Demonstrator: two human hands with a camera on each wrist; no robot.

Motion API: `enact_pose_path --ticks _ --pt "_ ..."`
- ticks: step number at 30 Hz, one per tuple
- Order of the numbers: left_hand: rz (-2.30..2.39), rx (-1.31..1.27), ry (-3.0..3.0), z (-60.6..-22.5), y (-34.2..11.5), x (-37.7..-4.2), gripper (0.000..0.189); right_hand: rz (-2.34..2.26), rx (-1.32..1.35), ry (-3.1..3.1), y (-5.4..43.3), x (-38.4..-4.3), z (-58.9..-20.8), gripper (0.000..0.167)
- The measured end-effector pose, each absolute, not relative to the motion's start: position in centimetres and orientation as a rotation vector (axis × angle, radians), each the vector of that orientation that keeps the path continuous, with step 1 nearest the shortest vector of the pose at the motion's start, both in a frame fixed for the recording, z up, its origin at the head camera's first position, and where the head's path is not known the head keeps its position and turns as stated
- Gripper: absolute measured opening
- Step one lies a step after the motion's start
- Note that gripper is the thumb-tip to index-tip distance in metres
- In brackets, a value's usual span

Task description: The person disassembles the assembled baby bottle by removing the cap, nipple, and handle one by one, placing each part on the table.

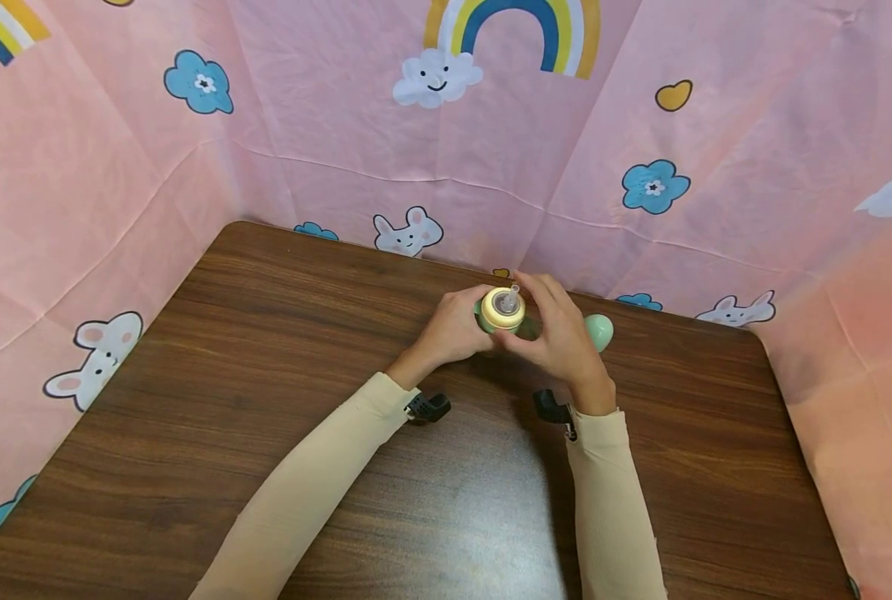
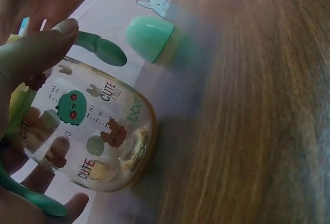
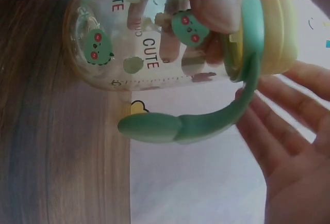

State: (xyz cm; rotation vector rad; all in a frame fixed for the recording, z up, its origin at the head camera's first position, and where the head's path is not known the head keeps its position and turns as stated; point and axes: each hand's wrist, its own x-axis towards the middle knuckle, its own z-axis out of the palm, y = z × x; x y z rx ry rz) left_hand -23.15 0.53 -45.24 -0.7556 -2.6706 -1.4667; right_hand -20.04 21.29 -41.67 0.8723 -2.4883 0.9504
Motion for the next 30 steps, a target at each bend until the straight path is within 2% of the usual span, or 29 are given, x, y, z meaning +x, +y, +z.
enact_pose_path --ticks 9,30 --pt "-1.485 -0.703 -2.652 -45.34 0.69 -23.12 0.075 0.853 0.761 -2.466 20.8 -20.27 -41.96 0.082" --pt "-1.501 -0.704 -2.624 -45.59 0.82 -23.2 0.073 0.881 0.765 -2.462 20.91 -20.2 -41.72 0.075"
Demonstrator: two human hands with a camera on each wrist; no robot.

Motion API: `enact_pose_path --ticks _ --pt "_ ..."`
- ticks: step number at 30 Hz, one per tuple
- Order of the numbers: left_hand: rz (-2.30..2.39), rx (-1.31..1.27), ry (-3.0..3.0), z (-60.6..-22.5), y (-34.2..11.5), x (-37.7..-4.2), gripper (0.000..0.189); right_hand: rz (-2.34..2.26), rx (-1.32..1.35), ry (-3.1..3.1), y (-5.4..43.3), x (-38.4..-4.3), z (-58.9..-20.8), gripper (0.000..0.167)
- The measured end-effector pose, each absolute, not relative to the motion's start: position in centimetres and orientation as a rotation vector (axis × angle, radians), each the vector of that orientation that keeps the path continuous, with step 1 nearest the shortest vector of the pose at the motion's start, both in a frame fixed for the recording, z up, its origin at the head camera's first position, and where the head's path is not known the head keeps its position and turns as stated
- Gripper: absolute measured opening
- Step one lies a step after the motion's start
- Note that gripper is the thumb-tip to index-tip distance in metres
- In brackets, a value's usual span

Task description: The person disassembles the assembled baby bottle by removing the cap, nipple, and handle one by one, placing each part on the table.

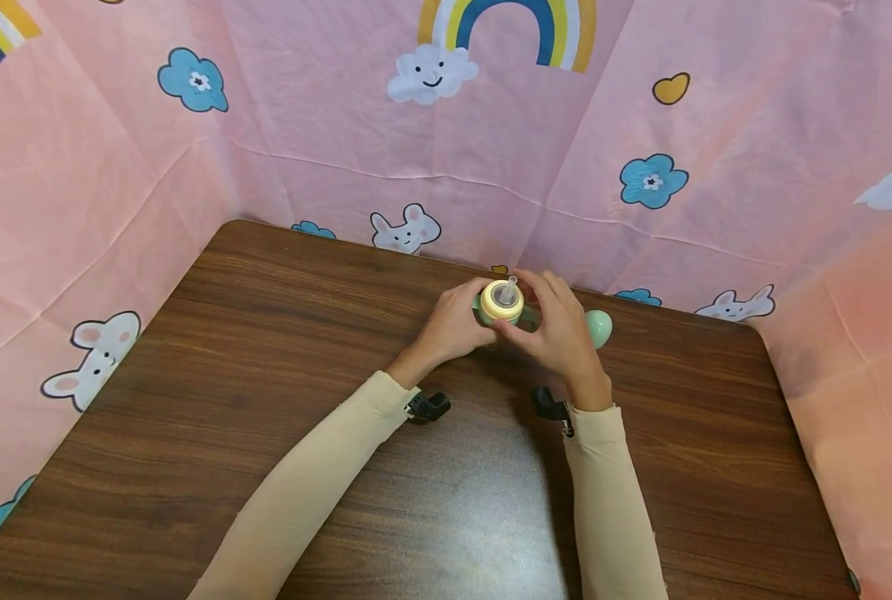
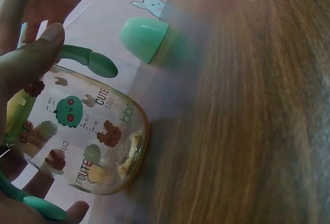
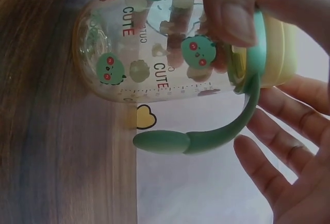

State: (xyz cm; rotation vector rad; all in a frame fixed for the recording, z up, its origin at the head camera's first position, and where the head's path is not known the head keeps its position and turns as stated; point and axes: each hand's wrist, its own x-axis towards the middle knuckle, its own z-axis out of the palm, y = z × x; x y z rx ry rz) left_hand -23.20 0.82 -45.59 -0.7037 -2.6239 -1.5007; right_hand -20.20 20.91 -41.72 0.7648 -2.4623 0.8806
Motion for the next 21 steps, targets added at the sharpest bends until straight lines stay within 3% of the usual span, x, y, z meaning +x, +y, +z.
enact_pose_path --ticks 21 --pt "-1.521 -0.815 -2.654 -45.2 -0.5 -23.8 0.081 0.915 0.762 -2.442 21.2 -20.1 -41.8 0.076"
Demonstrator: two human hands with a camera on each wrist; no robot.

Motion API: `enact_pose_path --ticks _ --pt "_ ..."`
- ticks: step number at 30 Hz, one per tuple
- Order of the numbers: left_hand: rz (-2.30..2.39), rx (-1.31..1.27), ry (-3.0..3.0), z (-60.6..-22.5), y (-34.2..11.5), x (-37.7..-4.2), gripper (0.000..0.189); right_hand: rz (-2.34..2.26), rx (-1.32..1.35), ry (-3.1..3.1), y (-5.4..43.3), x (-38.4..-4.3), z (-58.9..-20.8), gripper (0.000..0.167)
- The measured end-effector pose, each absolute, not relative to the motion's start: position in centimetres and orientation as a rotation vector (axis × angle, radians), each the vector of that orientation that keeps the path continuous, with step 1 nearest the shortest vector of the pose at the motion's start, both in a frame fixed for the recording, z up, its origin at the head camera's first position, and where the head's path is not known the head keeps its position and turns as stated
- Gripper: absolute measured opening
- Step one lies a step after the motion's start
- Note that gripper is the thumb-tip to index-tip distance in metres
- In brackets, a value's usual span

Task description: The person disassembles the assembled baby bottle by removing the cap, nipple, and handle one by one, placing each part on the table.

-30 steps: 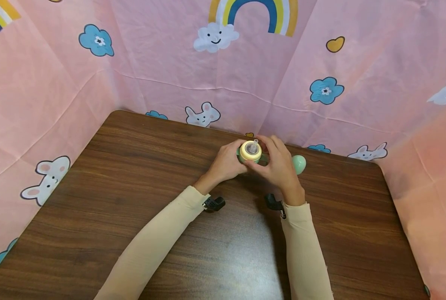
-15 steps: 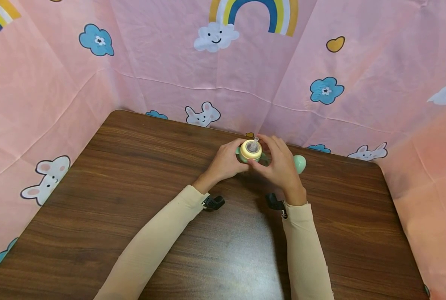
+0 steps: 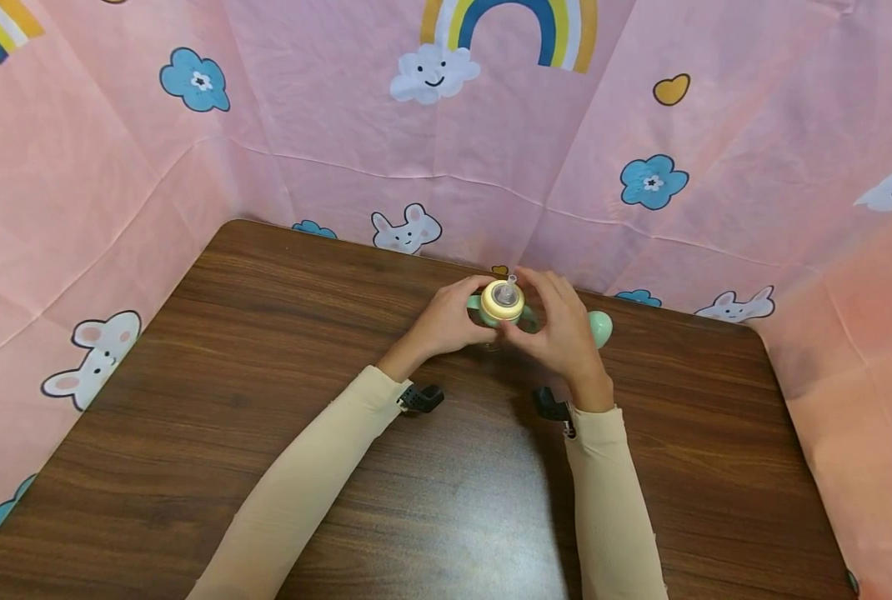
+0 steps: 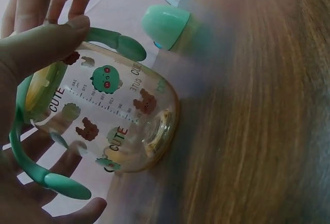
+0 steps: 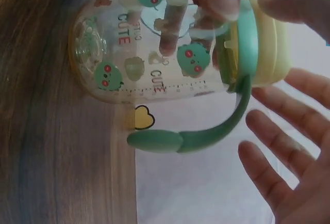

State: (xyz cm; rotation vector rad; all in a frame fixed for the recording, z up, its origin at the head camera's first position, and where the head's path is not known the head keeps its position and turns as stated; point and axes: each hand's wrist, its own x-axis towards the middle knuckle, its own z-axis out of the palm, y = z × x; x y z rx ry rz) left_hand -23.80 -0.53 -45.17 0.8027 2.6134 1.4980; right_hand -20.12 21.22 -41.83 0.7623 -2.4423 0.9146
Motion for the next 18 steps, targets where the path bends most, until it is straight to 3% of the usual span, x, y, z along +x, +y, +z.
enact_pose_path --ticks 6,18 --pt "1.482 0.823 2.616 -45.17 -0.66 -23.89 0.08 0.871 0.693 -2.444 20.77 -20.16 -41.92 0.084" --pt "1.475 0.832 2.61 -45.13 -0.67 -23.79 0.075 0.907 0.725 -2.466 20.93 -20.07 -41.84 0.079"
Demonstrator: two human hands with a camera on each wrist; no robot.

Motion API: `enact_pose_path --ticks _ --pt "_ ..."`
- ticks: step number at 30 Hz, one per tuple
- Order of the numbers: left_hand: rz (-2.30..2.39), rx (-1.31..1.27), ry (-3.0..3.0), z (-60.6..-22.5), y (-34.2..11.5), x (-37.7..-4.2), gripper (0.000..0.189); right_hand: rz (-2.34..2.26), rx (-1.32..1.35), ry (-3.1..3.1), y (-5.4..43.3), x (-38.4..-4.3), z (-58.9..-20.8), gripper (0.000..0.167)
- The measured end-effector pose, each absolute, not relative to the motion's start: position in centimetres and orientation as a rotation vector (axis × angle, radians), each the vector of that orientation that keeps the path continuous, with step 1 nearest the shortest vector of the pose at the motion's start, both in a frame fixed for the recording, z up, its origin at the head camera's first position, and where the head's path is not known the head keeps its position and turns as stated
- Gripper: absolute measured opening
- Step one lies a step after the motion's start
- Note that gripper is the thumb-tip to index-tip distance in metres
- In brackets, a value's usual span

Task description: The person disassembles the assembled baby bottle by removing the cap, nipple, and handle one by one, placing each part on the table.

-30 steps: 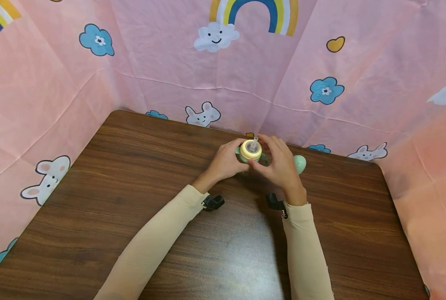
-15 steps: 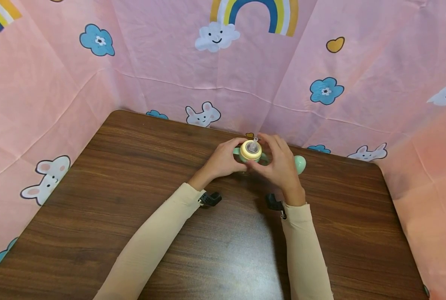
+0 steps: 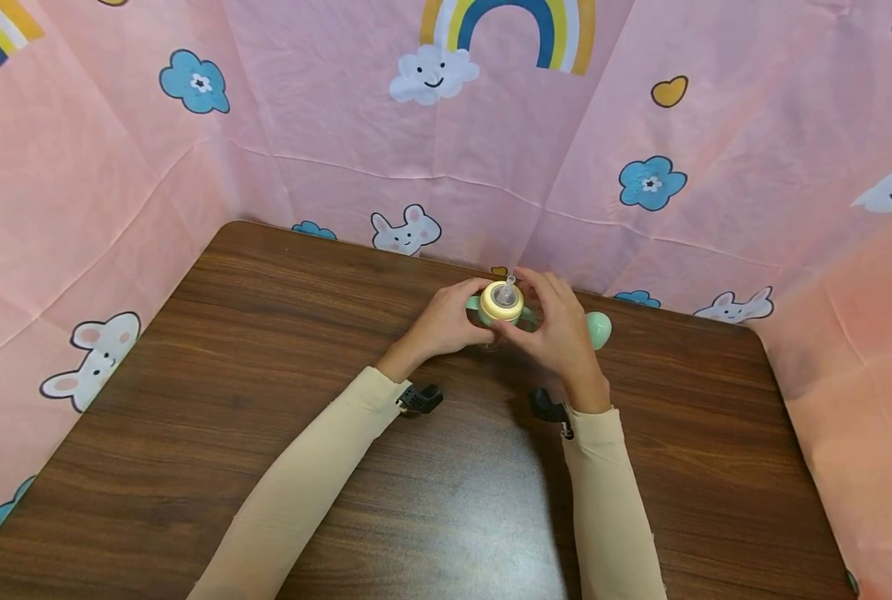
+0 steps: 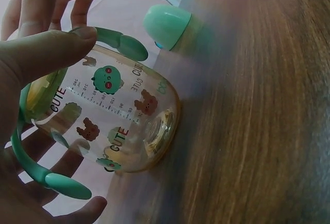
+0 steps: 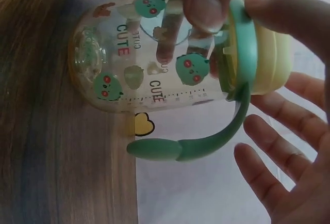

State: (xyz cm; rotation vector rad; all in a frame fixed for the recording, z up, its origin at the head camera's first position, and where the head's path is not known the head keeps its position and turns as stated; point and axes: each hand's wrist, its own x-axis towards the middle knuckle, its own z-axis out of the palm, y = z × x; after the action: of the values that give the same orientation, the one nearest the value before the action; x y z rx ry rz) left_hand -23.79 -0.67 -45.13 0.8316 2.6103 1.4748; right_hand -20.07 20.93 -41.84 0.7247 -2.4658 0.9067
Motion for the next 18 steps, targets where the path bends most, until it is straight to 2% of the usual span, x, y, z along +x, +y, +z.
enact_pose_path --ticks 10,18 --pt "1.473 0.815 2.601 -45.04 -0.65 -23.7 0.078 0.99 0.757 -2.488 21.22 -19.92 -41.52 0.077" --pt "1.474 0.82 2.603 -44.96 -0.68 -23.7 0.076 0.937 0.678 -2.48 20.53 -19.99 -41.9 0.084"
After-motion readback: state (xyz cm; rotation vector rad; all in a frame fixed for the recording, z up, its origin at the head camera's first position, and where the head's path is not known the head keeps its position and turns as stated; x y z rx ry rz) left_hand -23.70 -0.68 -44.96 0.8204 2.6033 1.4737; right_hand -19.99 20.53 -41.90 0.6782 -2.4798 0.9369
